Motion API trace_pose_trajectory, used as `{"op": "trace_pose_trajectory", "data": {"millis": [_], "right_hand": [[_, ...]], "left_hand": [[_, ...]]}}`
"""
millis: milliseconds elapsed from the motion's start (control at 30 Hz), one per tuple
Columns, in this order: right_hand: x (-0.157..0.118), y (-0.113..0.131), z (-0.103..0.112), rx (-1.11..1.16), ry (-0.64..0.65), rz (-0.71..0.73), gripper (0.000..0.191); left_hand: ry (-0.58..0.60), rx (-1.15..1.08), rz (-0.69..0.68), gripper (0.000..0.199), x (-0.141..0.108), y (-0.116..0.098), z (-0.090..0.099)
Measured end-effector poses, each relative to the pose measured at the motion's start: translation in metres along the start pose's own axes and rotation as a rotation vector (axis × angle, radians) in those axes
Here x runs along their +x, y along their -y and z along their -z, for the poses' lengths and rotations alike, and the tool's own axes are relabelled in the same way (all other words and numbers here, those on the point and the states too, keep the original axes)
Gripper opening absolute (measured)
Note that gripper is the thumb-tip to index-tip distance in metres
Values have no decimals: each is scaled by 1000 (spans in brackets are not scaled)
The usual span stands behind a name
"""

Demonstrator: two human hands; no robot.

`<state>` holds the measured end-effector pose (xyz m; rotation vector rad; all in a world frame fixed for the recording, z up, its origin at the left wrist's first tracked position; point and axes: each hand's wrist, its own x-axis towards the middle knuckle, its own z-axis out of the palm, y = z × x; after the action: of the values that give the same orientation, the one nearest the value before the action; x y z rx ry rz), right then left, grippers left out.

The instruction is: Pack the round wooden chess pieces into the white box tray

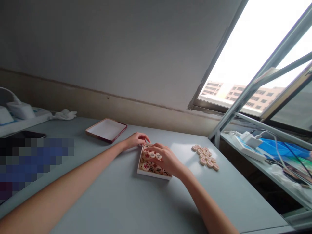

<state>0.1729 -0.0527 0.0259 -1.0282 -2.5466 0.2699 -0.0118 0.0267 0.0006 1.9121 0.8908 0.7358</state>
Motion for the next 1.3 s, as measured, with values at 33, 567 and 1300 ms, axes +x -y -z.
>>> {"op": "trace_pose_trajectory", "data": {"millis": [33,567,1300], "right_hand": [[0,-1,-1,-20,-9,-3,32],[-6,-21,23,-34,-130,-113,17],[0,-5,1,-61,-43,22,35]], "left_hand": [[-1,-13,4,29,0,0,0],[-19,-46,41,29,-5,-8,-1],[-15,-39,30,28,-6,-12,0]]}}
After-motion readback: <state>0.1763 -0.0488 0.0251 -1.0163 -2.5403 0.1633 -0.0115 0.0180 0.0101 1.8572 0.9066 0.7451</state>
